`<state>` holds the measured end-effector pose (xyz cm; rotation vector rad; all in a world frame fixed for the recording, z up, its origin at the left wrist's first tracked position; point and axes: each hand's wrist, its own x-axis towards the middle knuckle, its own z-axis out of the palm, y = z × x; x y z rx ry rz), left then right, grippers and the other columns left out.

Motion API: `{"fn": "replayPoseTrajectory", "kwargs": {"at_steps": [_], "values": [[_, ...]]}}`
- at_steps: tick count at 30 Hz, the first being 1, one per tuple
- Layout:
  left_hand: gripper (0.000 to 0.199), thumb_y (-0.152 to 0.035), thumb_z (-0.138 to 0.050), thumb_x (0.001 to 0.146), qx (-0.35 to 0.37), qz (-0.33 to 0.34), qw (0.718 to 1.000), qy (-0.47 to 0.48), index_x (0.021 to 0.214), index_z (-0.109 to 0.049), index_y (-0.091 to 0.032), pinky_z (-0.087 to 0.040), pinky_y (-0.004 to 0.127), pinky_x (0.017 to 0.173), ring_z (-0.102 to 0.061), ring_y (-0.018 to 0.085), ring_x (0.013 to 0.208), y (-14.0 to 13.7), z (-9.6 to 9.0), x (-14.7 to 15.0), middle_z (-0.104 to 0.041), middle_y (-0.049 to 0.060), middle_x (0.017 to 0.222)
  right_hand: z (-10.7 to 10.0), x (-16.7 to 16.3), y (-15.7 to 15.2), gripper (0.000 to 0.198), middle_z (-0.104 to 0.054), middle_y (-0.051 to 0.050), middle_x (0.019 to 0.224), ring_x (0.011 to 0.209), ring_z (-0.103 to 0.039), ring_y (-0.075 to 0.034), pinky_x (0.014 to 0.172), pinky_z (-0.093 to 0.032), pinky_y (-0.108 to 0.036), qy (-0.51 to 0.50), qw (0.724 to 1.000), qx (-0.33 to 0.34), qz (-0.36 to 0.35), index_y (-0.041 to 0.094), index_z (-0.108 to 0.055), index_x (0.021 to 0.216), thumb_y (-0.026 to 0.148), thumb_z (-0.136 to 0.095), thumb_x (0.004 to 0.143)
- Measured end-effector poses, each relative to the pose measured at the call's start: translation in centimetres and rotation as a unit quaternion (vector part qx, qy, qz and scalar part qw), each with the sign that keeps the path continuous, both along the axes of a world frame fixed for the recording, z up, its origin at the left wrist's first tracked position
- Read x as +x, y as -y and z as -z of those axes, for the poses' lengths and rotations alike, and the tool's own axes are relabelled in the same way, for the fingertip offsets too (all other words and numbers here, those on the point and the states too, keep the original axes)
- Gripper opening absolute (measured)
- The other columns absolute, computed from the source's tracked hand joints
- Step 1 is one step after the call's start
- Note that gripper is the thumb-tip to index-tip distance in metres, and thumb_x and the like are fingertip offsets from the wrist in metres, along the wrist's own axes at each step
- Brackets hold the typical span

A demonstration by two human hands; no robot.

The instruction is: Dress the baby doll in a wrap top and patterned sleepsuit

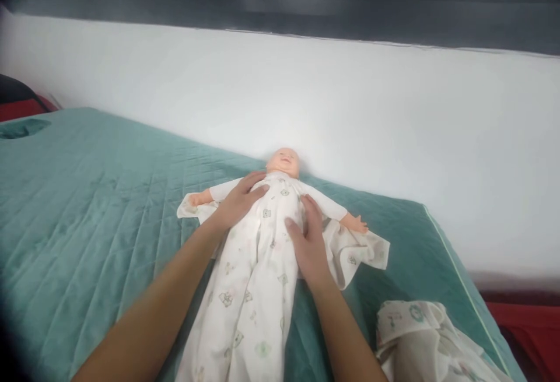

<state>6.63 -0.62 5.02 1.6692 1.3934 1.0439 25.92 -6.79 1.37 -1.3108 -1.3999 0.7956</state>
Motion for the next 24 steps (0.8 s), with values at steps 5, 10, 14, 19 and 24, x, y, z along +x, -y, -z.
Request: {"fn": "replayPoseTrajectory", "kwargs": {"at_steps": [5, 10, 14, 19, 24], "values": [[0.052, -0.052, -0.063, 0.086, -0.003, 0.03, 0.999, 0.013, 0.132, -0.057, -0.029, -0.024, 0.037, 0.123, -0.027, 0.024, 0.15, 0.3, 1.0, -0.9, -0.04, 0.001, 0.158, -0.4, 0.0, 0.3, 0.074, -0.024, 0.0, 0.164, 0.153, -0.019, -0.024, 0.127, -0.019, -0.047, 0.026, 0.999, -0.03, -0.037, 0.034, -0.037, 0.149, 0.05, -0.068, 0.084], [0.041, -0.046, -0.068, 0.084, 0.022, 0.03, 0.999, 0.035, 0.121, -0.063, -0.03, -0.029, 0.042, 0.12, -0.034, 0.026, 0.147, 0.4, 1.2, -0.9, -0.048, 0.0, 0.153, -0.8, -0.1, 0.3, 0.076, -0.019, 0.004, 0.166, 0.154, -0.015, -0.024, 0.127, -0.019, -0.05, 0.055, 0.997, -0.027, -0.049, 0.04, -0.034, 0.15, 0.048, -0.07, 0.083], [0.015, -0.035, -0.069, 0.085, 0.067, 0.001, 0.996, 0.066, 0.096, -0.067, -0.026, -0.038, 0.041, 0.114, -0.047, 0.025, 0.138, 0.7, 1.0, -0.3, -0.055, -0.001, 0.146, -1.2, -0.4, 0.4, 0.073, -0.016, 0.004, 0.166, 0.155, -0.013, -0.025, 0.126, -0.02, -0.052, 0.085, 0.994, -0.004, -0.062, 0.04, -0.034, 0.15, 0.045, -0.068, 0.086], [0.001, -0.023, -0.062, 0.089, 0.132, -0.027, 0.991, 0.026, 0.089, -0.063, -0.023, -0.044, 0.04, 0.105, -0.059, 0.022, 0.12, 1.1, 0.8, 0.7, -0.069, 0.002, 0.124, -1.3, -0.3, 0.4, 0.071, -0.018, 0.003, 0.166, 0.154, -0.014, -0.025, 0.126, -0.02, -0.052, 0.1, 0.992, -0.011, -0.071, 0.04, -0.034, 0.15, 0.044, -0.066, 0.087], [0.01, -0.028, -0.048, 0.097, 0.193, -0.085, 0.976, -0.056, 0.097, -0.056, -0.021, -0.049, 0.035, 0.079, -0.063, 0.02, 0.087, 1.4, 1.1, 1.0, -0.069, 0.004, 0.093, -1.1, 0.0, 0.3, 0.075, -0.016, 0.004, 0.167, 0.154, -0.013, -0.024, 0.126, -0.019, -0.052, 0.117, 0.991, -0.012, -0.069, 0.04, -0.031, 0.151, 0.044, -0.068, 0.086]]}}
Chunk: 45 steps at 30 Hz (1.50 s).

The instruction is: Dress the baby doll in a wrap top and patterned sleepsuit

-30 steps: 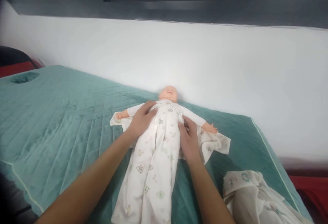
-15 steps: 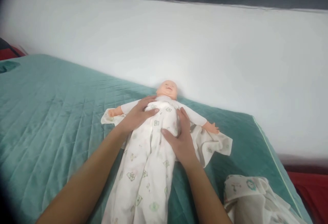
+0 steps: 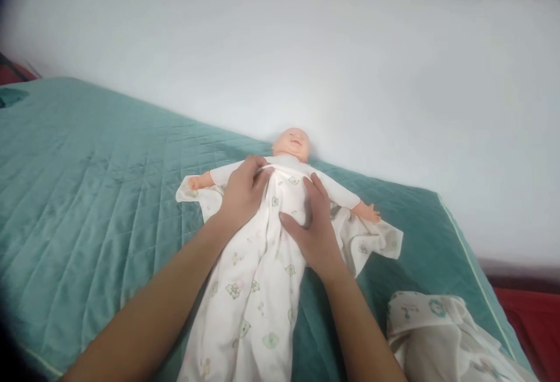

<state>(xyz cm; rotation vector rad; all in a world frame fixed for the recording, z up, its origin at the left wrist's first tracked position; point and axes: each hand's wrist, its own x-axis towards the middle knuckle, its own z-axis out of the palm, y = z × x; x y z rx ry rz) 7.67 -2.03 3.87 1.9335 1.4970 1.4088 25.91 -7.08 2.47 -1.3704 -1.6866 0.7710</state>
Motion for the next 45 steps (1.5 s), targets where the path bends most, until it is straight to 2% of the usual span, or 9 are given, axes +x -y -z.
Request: {"fn": "replayPoseTrajectory", "kwargs": {"at_steps": [7, 12, 15, 18, 21, 25, 33, 40, 45], "values": [[0.015, -0.03, -0.041, 0.101, 0.183, 0.01, 0.982, -0.049, 0.094, -0.051, -0.021, -0.046, 0.032, 0.071, -0.058, 0.018, 0.076, 0.5, 0.8, 0.3, -0.061, 0.003, 0.081, -0.5, -0.1, 0.0, 0.083, -0.013, 0.003, 0.167, 0.155, -0.011, -0.024, 0.126, -0.019, -0.052, 0.029, 0.999, 0.032, -0.015, 0.04, -0.027, 0.153, 0.043, -0.071, 0.083], [0.017, -0.027, -0.036, 0.102, 0.253, 0.037, 0.964, -0.074, 0.091, -0.047, -0.022, -0.045, 0.032, 0.066, -0.053, 0.018, 0.069, 0.3, 0.8, 0.8, -0.057, 0.003, 0.077, -0.8, -0.5, -0.8, 0.077, -0.012, 0.004, 0.167, 0.154, -0.011, -0.029, 0.124, -0.019, -0.056, 0.048, 0.998, 0.023, -0.032, 0.04, -0.041, 0.146, 0.039, -0.076, 0.077], [0.017, -0.026, -0.036, 0.103, 0.268, 0.041, 0.959, -0.084, 0.089, -0.046, -0.022, -0.043, 0.03, 0.062, -0.052, 0.017, 0.066, 0.4, 0.9, 0.8, -0.056, 0.001, 0.075, -0.7, -0.7, -1.2, 0.064, -0.019, 0.0, 0.165, 0.152, -0.015, -0.031, 0.122, -0.021, -0.057, 0.053, 0.997, 0.05, -0.022, 0.034, -0.053, 0.13, 0.036, -0.079, 0.072], [0.013, -0.025, -0.042, 0.101, 0.279, 0.03, 0.956, -0.086, 0.089, -0.047, -0.022, -0.041, 0.029, 0.061, -0.052, 0.015, 0.064, 0.5, 1.2, 0.8, -0.056, 0.0, 0.073, -0.6, -1.0, -0.9, 0.034, -0.028, -0.002, 0.16, 0.148, -0.023, -0.032, 0.119, -0.027, -0.056, 0.063, 0.993, 0.095, -0.007, 0.027, -0.06, 0.102, 0.035, -0.078, 0.073], [0.015, -0.026, -0.049, 0.098, 0.266, 0.015, 0.959, -0.092, 0.083, -0.048, -0.022, -0.039, 0.027, 0.061, -0.052, 0.014, 0.062, 0.7, 1.4, 0.7, -0.055, -0.002, 0.067, -0.6, -1.4, -0.4, 0.018, -0.045, -0.004, 0.143, 0.135, -0.036, -0.031, 0.113, -0.033, -0.053, 0.087, 0.988, 0.127, 0.012, 0.024, -0.059, 0.08, 0.033, -0.074, 0.076], [0.023, -0.029, -0.047, 0.097, 0.227, -0.013, 0.969, -0.093, 0.075, -0.049, -0.022, -0.037, 0.028, 0.06, -0.05, 0.014, 0.06, 1.2, 1.7, 0.5, -0.052, -0.003, 0.062, -0.5, -1.8, 0.2, 0.018, -0.056, -0.006, 0.121, 0.116, -0.045, -0.03, 0.105, -0.038, -0.051, 0.119, 0.981, 0.152, 0.036, 0.023, -0.059, 0.071, 0.031, -0.074, 0.076], [0.028, -0.032, -0.046, 0.097, 0.166, -0.108, 0.974, -0.114, 0.071, -0.05, -0.022, -0.038, 0.037, 0.079, -0.054, 0.017, 0.067, 3.0, 2.9, -1.7, -0.056, -0.001, 0.063, 0.5, -1.2, 0.5, 0.014, -0.054, -0.005, 0.13, 0.123, -0.041, -0.033, 0.108, -0.032, -0.054, 0.165, 0.964, 0.198, 0.071, 0.024, -0.064, 0.069, 0.031, -0.076, 0.073], [0.032, -0.038, -0.044, 0.098, 0.036, -0.144, 0.987, -0.055, 0.07, -0.049, -0.022, -0.041, 0.038, 0.08, -0.052, 0.017, 0.065, 10.4, 4.7, -4.0, -0.055, -0.002, 0.063, 1.3, -0.1, 0.8, 0.012, -0.053, -0.006, 0.138, 0.127, -0.041, -0.032, 0.109, -0.03, -0.052, 0.159, 0.957, 0.226, 0.085, 0.023, -0.062, 0.068, 0.026, -0.073, 0.072], [0.022, -0.042, -0.053, 0.094, -0.037, -0.087, 0.994, -0.048, 0.086, -0.059, -0.022, -0.044, 0.04, 0.086, -0.058, 0.021, 0.082, 13.7, 5.8, -4.6, -0.064, 0.003, 0.083, 1.8, 0.2, 1.0, 0.01, -0.053, -0.007, 0.139, 0.128, -0.041, -0.032, 0.11, -0.029, -0.052, 0.168, 0.95, 0.246, 0.099, 0.022, -0.063, 0.069, 0.025, -0.07, 0.074]]}}
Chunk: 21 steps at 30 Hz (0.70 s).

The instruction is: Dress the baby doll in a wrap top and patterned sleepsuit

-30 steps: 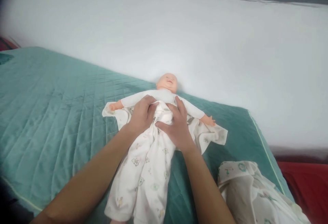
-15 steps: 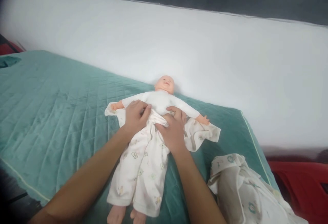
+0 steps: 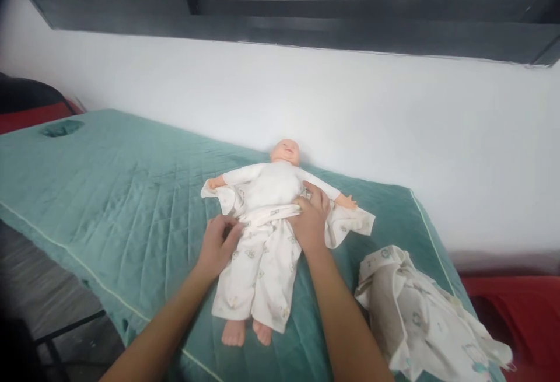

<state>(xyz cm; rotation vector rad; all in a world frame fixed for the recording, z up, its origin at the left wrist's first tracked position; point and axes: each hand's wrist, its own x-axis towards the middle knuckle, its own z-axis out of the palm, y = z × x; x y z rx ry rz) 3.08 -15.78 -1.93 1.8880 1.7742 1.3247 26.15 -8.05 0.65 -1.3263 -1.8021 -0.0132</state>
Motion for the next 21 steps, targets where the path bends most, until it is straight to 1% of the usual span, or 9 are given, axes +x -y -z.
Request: {"fn": "replayPoseTrajectory", "kwargs": {"at_steps": [2, 6, 8, 11, 15, 18, 21], "values": [[0.02, -0.042, -0.06, 0.089, -0.013, 0.023, 1.0, 0.003, 0.094, -0.061, -0.022, -0.046, 0.04, 0.089, -0.06, 0.022, 0.09, 0.0, 0.2, -0.1, -0.067, 0.004, 0.092, 0.1, 0.2, 0.4, 0.009, -0.052, -0.008, 0.14, 0.129, -0.04, -0.033, 0.11, -0.029, -0.054, 0.006, 1.0, 0.009, 0.009, 0.022, -0.063, 0.07, 0.026, -0.07, 0.074], [0.033, -0.042, -0.069, 0.083, -0.023, 0.049, 0.998, 0.027, 0.109, -0.062, -0.023, -0.046, 0.04, 0.094, -0.061, 0.024, 0.103, -0.6, 0.3, -0.1, -0.068, 0.006, 0.107, 0.1, 0.8, 2.3, 0.009, -0.049, -0.006, 0.144, 0.133, -0.036, -0.034, 0.111, -0.029, -0.056, 0.022, 1.0, 0.0, 0.016, 0.023, -0.063, 0.071, 0.027, -0.069, 0.075], [0.035, -0.042, -0.07, 0.083, -0.026, 0.06, 0.998, 0.022, 0.112, -0.063, -0.023, -0.046, 0.041, 0.096, -0.062, 0.024, 0.105, -0.8, 0.2, -0.1, -0.068, 0.006, 0.109, 0.2, 1.1, 3.9, 0.008, -0.048, -0.006, 0.145, 0.134, -0.036, -0.035, 0.111, -0.029, -0.057, 0.024, 0.999, -0.014, 0.019, 0.023, -0.063, 0.072, 0.027, -0.069, 0.076], [0.032, -0.043, -0.068, 0.085, -0.028, 0.063, 0.998, 0.007, 0.111, -0.066, -0.024, -0.045, 0.042, 0.096, -0.063, 0.024, 0.1, -0.8, 0.0, -0.1, -0.07, 0.005, 0.103, 0.8, 1.3, 6.2, 0.007, -0.049, -0.007, 0.143, 0.132, -0.036, -0.036, 0.11, -0.031, -0.059, 0.024, 0.999, -0.041, 0.02, 0.022, -0.062, 0.072, 0.026, -0.066, 0.077], [0.033, -0.043, -0.068, 0.086, -0.022, 0.065, 0.998, 0.003, 0.114, -0.067, -0.024, -0.046, 0.041, 0.094, -0.064, 0.023, 0.099, -0.9, -0.1, 0.0, -0.071, 0.005, 0.103, 1.6, 1.1, 8.0, 0.006, -0.055, -0.011, 0.133, 0.127, -0.04, -0.036, 0.107, -0.035, -0.058, 0.002, 0.995, -0.097, 0.024, 0.022, -0.062, 0.073, 0.025, -0.063, 0.078], [0.033, -0.043, -0.066, 0.088, -0.016, 0.081, 0.997, 0.007, 0.114, -0.066, -0.023, -0.048, 0.039, 0.092, -0.063, 0.022, 0.098, -0.9, -0.1, -0.1, -0.07, 0.005, 0.105, 1.6, 0.9, 8.1, 0.009, -0.058, -0.013, 0.12, 0.117, -0.048, -0.033, 0.104, -0.038, -0.054, -0.022, 0.993, -0.115, 0.02, 0.021, -0.059, 0.073, 0.027, -0.061, 0.08], [0.031, -0.042, -0.064, 0.089, -0.014, 0.099, 0.995, 0.016, 0.113, -0.066, -0.023, -0.049, 0.036, 0.089, -0.062, 0.021, 0.098, -0.9, -0.1, -0.2, -0.069, 0.006, 0.106, 1.2, 0.9, 7.7, 0.015, -0.062, -0.01, 0.104, 0.103, -0.055, -0.028, 0.094, -0.044, -0.045, -0.038, 0.99, -0.132, -0.015, 0.022, -0.057, 0.072, 0.031, -0.058, 0.084]]}}
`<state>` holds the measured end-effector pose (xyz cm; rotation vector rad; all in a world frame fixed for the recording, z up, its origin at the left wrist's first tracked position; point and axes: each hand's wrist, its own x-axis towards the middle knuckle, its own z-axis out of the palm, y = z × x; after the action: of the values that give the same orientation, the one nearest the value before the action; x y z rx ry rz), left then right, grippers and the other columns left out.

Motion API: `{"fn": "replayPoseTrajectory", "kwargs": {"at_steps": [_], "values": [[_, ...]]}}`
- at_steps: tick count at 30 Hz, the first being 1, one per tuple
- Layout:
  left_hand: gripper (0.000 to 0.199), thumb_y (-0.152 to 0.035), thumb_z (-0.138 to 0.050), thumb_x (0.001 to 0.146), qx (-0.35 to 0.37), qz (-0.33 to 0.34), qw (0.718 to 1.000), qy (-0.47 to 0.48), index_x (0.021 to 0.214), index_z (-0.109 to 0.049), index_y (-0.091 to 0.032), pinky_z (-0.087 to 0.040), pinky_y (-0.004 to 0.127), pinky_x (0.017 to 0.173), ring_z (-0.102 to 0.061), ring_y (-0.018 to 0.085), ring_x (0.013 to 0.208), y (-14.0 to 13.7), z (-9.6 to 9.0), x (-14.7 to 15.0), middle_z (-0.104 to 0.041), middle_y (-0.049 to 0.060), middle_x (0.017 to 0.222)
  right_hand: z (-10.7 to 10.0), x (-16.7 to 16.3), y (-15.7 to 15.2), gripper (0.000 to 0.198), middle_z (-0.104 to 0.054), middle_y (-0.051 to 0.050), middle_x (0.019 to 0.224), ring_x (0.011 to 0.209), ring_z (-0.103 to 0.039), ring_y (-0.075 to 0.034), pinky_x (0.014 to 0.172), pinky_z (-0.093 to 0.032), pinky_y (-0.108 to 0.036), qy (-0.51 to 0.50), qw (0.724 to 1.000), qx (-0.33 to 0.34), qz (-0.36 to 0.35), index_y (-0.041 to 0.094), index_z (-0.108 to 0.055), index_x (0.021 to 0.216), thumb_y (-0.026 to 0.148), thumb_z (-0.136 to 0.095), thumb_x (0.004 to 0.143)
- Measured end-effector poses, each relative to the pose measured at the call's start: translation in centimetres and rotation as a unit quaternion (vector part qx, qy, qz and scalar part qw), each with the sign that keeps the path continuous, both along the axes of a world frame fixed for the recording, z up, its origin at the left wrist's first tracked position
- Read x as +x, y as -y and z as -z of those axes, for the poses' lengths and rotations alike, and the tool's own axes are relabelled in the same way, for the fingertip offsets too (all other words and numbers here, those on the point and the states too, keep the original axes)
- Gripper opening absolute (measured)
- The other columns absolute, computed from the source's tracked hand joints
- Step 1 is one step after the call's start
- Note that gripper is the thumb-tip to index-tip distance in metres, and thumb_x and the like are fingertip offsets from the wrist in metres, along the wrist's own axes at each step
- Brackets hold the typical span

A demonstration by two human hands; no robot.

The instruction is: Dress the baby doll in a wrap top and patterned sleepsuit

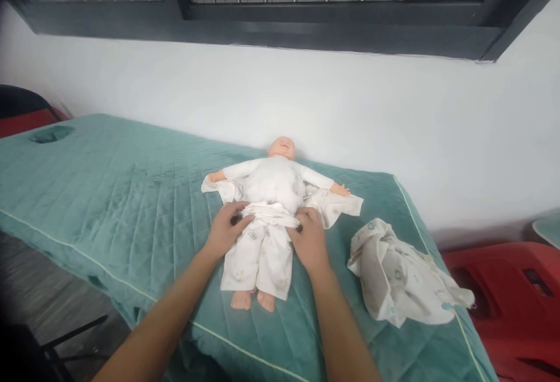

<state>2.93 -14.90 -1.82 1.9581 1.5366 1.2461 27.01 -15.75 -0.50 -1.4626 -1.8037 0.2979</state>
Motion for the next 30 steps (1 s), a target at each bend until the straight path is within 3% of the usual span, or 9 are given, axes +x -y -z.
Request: {"fn": "replayPoseTrajectory", "kwargs": {"at_steps": [6, 14, 17, 23, 27, 30], "values": [[0.032, -0.041, -0.064, 0.088, -0.009, 0.02, 1.0, 0.023, 0.116, -0.064, -0.024, -0.051, 0.038, 0.09, -0.062, 0.022, 0.1, 0.0, -0.1, -0.1, -0.068, 0.006, 0.108, -0.6, 0.4, -0.6, 0.028, -0.058, -0.003, 0.068, 0.08, -0.054, -0.023, 0.075, -0.042, -0.035, 0.017, 1.0, -0.023, -0.011, 0.023, -0.047, 0.06, 0.036, -0.059, 0.083], [0.037, -0.038, -0.071, 0.082, -0.034, 0.068, 0.991, 0.106, 0.116, -0.063, -0.026, -0.051, 0.04, 0.1, -0.061, 0.024, 0.113, 0.7, -0.5, -0.2, -0.064, 0.006, 0.119, -0.9, 0.5, -0.1, 0.033, -0.045, 0.004, 0.056, 0.059, -0.043, -0.014, 0.056, -0.032, -0.026, -0.123, 0.982, -0.14, -0.017, 0.02, -0.05, 0.058, 0.045, -0.064, 0.076], [0.035, -0.037, -0.07, 0.083, -0.05, 0.062, 0.988, 0.129, 0.115, -0.064, -0.027, -0.052, 0.038, 0.099, -0.062, 0.022, 0.112, 0.6, -0.6, -0.1, -0.065, 0.005, 0.117, -1.2, 0.4, 0.0, 0.027, -0.049, 0.004, 0.06, 0.061, -0.045, -0.014, 0.057, -0.034, -0.026, -0.158, 0.972, -0.169, -0.042, 0.02, -0.056, 0.065, 0.043, -0.067, 0.074], [0.032, -0.038, -0.068, 0.083, -0.034, 0.056, 0.988, 0.14, 0.112, -0.065, -0.026, -0.052, 0.034, 0.097, -0.062, 0.02, 0.109, -1.2, -1.1, -0.1, -0.065, 0.004, 0.116, -1.1, 0.6, 0.3, 0.028, -0.064, 0.001, 0.085, 0.08, -0.058, -0.019, 0.074, -0.046, -0.03, -0.189, 0.965, -0.164, -0.075, 0.022, -0.063, 0.093, 0.047, -0.069, 0.08], [0.029, -0.037, -0.067, 0.084, -0.002, 0.062, 0.991, 0.122, 0.111, -0.066, -0.024, -0.051, 0.033, 0.096, -0.062, 0.019, 0.109, -3.6, -1.7, 0.4, -0.065, 0.004, 0.117, -0.6, 0.4, -0.1, 0.05, -0.064, -0.003, 0.112, 0.102, -0.059, -0.023, 0.091, -0.047, -0.035, -0.19, 0.969, -0.146, -0.056, 0.025, -0.057, 0.116, 0.045, -0.076, 0.074], [0.03, -0.037, -0.065, 0.086, 0.002, 0.056, 0.994, 0.097, 0.112, -0.066, -0.024, -0.052, 0.034, 0.092, -0.062, 0.02, 0.105, -5.1, -1.7, 0.9, -0.066, 0.005, 0.114, -0.3, 0.1, -0.6, 0.061, -0.06, -0.005, 0.12, 0.106, -0.057, -0.023, 0.094, -0.047, -0.037, -0.181, 0.976, -0.118, -0.023, 0.024, -0.054, 0.121, 0.048, -0.079, 0.07]]}}
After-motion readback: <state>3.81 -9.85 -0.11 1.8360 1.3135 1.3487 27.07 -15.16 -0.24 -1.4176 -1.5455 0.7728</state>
